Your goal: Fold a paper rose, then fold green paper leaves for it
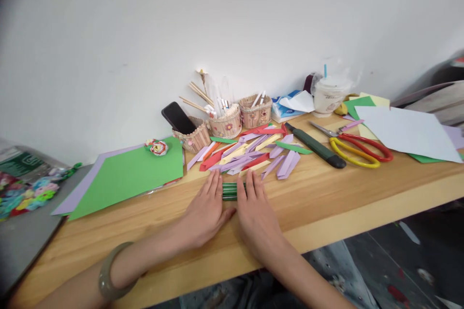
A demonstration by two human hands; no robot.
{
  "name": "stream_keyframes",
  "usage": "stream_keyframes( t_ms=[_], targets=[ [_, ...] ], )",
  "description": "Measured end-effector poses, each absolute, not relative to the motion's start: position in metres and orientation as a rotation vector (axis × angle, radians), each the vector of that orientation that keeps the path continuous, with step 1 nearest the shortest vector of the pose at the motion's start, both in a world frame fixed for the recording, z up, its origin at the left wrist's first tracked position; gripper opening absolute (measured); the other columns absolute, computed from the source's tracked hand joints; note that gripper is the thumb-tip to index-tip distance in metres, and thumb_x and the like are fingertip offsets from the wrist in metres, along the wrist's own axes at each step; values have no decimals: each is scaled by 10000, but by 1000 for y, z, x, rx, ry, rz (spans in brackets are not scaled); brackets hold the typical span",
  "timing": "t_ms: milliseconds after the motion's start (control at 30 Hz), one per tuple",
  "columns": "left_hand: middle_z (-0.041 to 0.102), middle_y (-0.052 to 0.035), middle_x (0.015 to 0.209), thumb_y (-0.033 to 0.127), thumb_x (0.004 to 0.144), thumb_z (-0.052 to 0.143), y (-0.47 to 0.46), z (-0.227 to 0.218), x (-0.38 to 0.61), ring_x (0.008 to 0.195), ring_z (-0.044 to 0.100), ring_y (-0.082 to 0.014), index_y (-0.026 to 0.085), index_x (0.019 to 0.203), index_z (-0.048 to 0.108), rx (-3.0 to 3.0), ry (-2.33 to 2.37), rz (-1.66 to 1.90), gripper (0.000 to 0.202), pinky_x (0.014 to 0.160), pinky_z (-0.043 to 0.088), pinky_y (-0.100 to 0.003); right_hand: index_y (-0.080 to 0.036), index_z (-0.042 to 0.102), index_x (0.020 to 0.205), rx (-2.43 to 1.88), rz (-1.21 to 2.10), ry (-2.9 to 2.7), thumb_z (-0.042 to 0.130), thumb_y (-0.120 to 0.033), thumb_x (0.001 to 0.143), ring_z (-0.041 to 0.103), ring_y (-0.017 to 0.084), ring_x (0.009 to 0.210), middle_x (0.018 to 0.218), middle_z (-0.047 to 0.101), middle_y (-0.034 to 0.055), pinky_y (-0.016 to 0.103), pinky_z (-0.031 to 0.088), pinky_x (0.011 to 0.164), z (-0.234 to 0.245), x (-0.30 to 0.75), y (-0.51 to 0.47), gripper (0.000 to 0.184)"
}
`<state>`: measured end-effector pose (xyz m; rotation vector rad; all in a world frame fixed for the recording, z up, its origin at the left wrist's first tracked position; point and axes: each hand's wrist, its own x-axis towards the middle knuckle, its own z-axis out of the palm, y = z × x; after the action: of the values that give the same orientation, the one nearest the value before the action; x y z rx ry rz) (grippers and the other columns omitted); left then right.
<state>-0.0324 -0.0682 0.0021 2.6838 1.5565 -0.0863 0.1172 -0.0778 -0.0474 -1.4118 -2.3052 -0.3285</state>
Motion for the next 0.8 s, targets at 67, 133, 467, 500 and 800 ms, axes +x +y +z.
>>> stream_keyframes(
  t_ms=[67, 133, 467, 500, 800],
  targets=[
    [124, -297, 1415, 442, 877, 313, -68, 0, -33, 1325, 71, -349, -97, 1323, 237, 2700, 1551, -58, 704, 1062, 264, -478, 56, 375, 1270, -1403, -322, -2299, 316, 37, 759, 34, 338, 1325, 1335, 351, 326, 537, 345, 984, -49, 117, -77, 516],
    [121, -297, 1415, 446, 878, 310, -68, 0, -33, 1325, 66, -347, -95, 1324, 234, 2701, 1551, -45, 705, 1061, 265, -481, 64, 369, 1272, -1397, -318, -2289, 314, 21, 779, 33, 337, 1324, 1330, 358, 329, 536, 345, 986, -50, 117, -77, 497],
    [129, -290, 1420, 450, 876, 320, -68, 7, -34, 1327, 96, -342, -81, 1337, 215, 2630, 1553, -96, 711, 1058, 269, -469, 51, 471, 1210, -1403, -269, -2279, 315, 10, 798, 269, 305, 1296, 1288, 455, 273, 458, 404, 981, -50, 121, -73, 442],
    [135, -288, 1419, 442, 876, 328, -68, 8, -34, 1327, 99, -341, -77, 1337, 222, 2629, 1555, -94, 702, 1055, 273, -472, 30, 483, 1208, -1400, -259, -2284, 319, 7, 798, 295, 289, 1289, 1282, 472, 253, 445, 408, 983, -48, 122, -73, 442],
    [282, -259, 1391, 375, 870, 399, -58, 24, -42, 1309, 257, -325, -48, 1291, 356, 2707, 1464, -202, 598, 1052, 283, -439, -16, 589, 1115, -1341, -216, -2308, 331, 35, 753, 552, 264, 1095, 1132, 619, 184, 363, 511, 869, -27, 131, -76, 448]
  ],
)
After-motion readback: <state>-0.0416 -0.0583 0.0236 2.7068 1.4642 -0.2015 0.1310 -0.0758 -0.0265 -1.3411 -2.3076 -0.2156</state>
